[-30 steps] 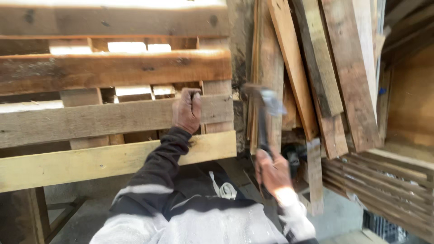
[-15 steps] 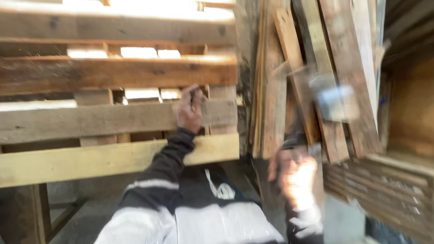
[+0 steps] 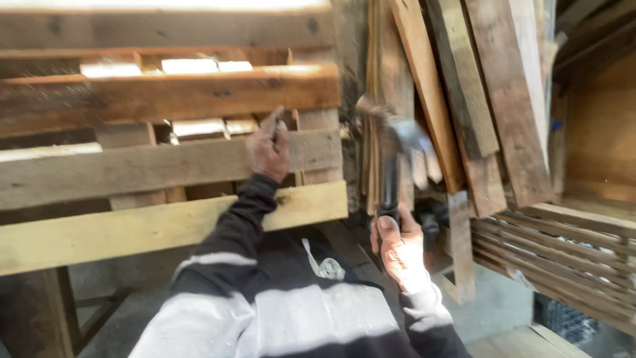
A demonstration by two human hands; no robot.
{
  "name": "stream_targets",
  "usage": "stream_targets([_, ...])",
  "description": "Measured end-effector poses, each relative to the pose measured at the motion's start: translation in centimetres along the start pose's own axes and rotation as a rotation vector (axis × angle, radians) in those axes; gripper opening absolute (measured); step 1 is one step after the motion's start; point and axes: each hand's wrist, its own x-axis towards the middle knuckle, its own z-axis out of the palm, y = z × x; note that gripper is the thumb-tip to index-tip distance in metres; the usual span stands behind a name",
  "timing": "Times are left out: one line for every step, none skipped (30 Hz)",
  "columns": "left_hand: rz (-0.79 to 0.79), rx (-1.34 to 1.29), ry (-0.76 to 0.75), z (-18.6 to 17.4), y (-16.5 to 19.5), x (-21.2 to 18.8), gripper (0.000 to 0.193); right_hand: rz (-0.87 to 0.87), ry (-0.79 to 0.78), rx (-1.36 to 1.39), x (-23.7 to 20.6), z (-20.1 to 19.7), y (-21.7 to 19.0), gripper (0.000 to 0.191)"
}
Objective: The person hammers nails into a wooden pallet using a hammer. They repeatedly pick up nails from a container and drive them into the pallet slats to secure the structure.
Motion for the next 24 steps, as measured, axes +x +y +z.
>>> stream_targets([-0.011, -0.063, -0.024, 0.1, -0.1, -0.1, 0.032, -0.117, 0.002, 0.132, 0.2, -0.4, 0.1, 0.025])
stream_targets([0.005, -0.123, -0.041, 0.2, -0.2, -0.2, 0.034, -0.258, -0.001, 0.277, 0.6, -0.4, 0.1, 0.029])
stream_targets([0.010, -0.189, -0.073, 0.4, -0.3, -0.3, 0.036, -0.318, -0.003, 0.324, 1.4, -0.1, 0.2, 0.031])
stream_targets([-0.088, -0.163, -0.101, 0.5, -0.4, -0.3, 0.038, -0.353, -0.001, 0.375, 2.1, 0.7, 0.5, 0.033])
stream_targets([-0.195, -0.132, -0.123, 0.6, -0.4, -0.3, 0.040, -0.380, -0.007, 0.424, 2.9, 1.4, 0.9, 0.035])
stream_targets([-0.292, -0.100, -0.142, 0.7, -0.5, -0.1, 0.042, -0.100, -0.020, 0.230, 3.5, 2.0, 1.5, 0.032])
stream_targets([-0.194, -0.212, -0.132, 0.7, -0.6, 0.0, 0.031, 0.171, -0.029, 0.032, 4.0, 2.3, 2.1, 0.032])
stream_targets([-0.100, -0.327, -0.124, 0.8, -0.6, 0.2, 0.021, 0.444, -0.038, -0.170, 4.0, 2.3, 2.8, 0.034])
stream_targets([-0.008, -0.435, -0.109, 0.7, -0.6, 0.3, 0.012, 0.440, -0.008, -0.149, 3.8, 2.2, 3.4, 0.033])
stream_targets([-0.045, -0.423, -0.140, 0.6, -0.5, 0.4, 0.010, 0.425, 0.017, -0.128, 3.1, 1.6, 3.9, 0.032])
stream_targets([-0.073, -0.410, -0.173, 0.5, -0.4, 0.7, 0.008, 0.404, 0.042, -0.102, 2.4, 1.2, 4.4, 0.031])
stream_targets([-0.118, -0.401, -0.226, 0.3, -0.3, 0.7, 0.007, 0.319, 0.029, -0.073, 1.5, 0.8, 4.8, 0.030])
stream_targets([-0.183, -0.538, -0.263, 0.1, -0.1, 0.7, 0.006, 0.242, 0.027, -0.049, 0.5, 0.6, 5.1, 0.030])
stream_targets([-0.237, -0.673, -0.288, -0.1, 0.1, 0.7, 0.005, 0.150, 0.015, -0.028, -0.2, 0.6, 5.4, 0.030])
stream_targets([-0.293, -0.806, -0.311, -0.4, 0.4, 0.7, 0.005, 0.096, 0.017, -0.013, -0.8, 0.7, 5.7, 0.029])
stream_targets([-0.396, -0.923, -0.339, -0.6, 0.7, 0.5, 0.007, 0.052, 0.024, 0.000, -1.2, 1.1, 6.0, 0.028])
stream_targets([-0.496, -1.037, -0.363, -0.8, 1.1, 0.3, 0.009, 0.005, 0.027, 0.015, -1.4, 1.4, 6.2, 0.028])
stream_targets([-0.585, -1.145, -0.379, -1.0, 1.6, 0.3, 0.012, 0.112, 0.020, -0.063, -1.3, 1.7, 6.3, 0.028])
stream_targets([-0.633, -1.242, -0.407, -1.2, 2.0, 0.0, 0.010, 0.215, 0.015, -0.142, -1.2, 1.9, 6.5, 0.029])
stream_targets([-0.688, -1.340, -0.438, -1.3, 2.6, -0.4, 0.008, 0.325, 0.014, -0.222, -1.0, 2.0, 6.5, 0.029])
stream_targets([-0.749, -1.439, -0.465, -1.3, 3.1, -0.8, 0.006, 0.372, -0.010, -0.158, -0.9, 2.0, 6.6, 0.029])
stream_targets([-0.779, -1.445, -0.475, -1.3, 3.6, -1.2, 0.005, 0.419, -0.036, -0.094, -0.8, 1.8, 6.6, 0.029])
stream_targets([-0.811, -1.454, -0.485, -1.2, 4.0, -1.6, 0.005, 0.466, -0.060, -0.030, -0.8, 1.6, 6.6, 0.030])
stream_targets([-0.849, -1.460, -0.499, -1.2, 4.2, -1.9, 0.007, 0.480, -0.048, -0.013, -1.0, 1.2, 6.6, 0.031])
